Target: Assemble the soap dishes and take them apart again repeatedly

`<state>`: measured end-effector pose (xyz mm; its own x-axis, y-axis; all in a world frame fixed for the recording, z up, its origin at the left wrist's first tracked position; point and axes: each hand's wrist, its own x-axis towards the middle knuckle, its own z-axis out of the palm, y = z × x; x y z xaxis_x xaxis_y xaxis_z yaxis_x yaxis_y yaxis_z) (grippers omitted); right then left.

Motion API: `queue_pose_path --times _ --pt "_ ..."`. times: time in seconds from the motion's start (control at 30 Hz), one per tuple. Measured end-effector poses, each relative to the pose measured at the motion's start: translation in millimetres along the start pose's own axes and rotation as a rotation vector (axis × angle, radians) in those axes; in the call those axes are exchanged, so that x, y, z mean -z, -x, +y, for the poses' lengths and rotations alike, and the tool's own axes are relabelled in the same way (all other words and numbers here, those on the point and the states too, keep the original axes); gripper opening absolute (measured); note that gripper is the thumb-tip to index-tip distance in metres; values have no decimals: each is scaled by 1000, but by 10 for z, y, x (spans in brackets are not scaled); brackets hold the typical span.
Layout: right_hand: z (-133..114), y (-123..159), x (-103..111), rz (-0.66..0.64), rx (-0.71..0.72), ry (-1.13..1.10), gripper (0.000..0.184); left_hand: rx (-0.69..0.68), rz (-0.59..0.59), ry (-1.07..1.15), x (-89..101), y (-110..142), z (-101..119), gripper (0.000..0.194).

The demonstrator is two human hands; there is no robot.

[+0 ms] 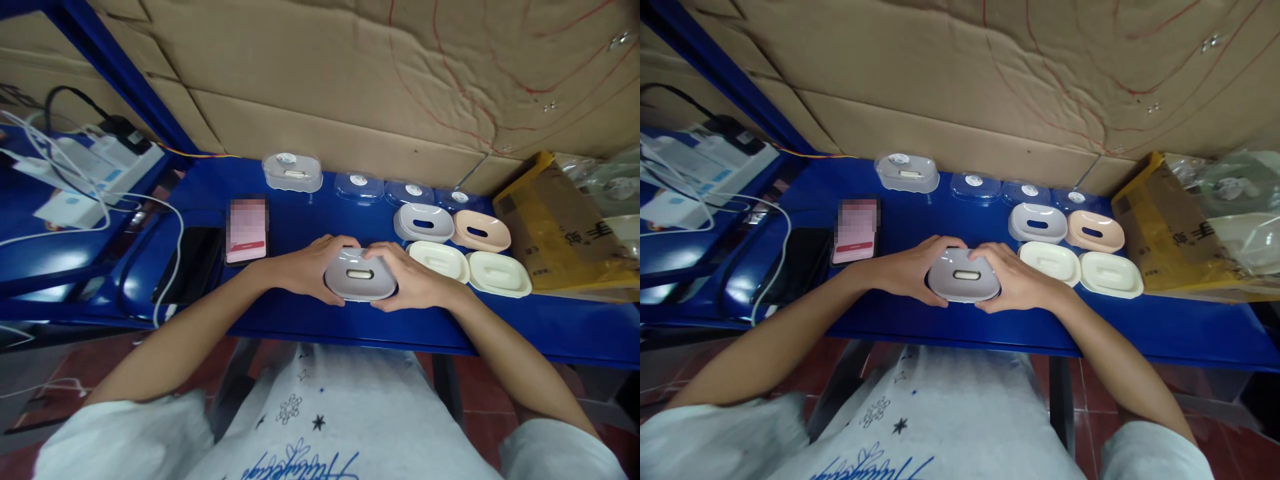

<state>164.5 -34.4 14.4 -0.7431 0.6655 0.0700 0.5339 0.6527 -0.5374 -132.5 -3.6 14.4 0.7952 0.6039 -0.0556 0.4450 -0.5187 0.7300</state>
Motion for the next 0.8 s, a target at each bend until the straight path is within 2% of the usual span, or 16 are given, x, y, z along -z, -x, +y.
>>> queue_pose_path --times 0.3,0.4,0.47,0.6,0.7,0.8 --pt "-17 -6 -30 -28 -17 73 87 16 -21 -98 8 -15 -7 97" --pt "8 -12 28 -57 15 30 95 14 -21 -111 13 -8 -20 98" --pt "63 -73 118 -47 48 0 93 11 -23 -124 15 -4 -29 99" --pt "293 -436 353 99 1 160 65 44 -11 -155 33 -8 -48 103" --pt "541 -855 481 99 -122 366 67 99 13 -183 70 -8 -56 103" --pt "762 -1214 516 83 -214 446 74 129 30 -214 113 3 -60 103"
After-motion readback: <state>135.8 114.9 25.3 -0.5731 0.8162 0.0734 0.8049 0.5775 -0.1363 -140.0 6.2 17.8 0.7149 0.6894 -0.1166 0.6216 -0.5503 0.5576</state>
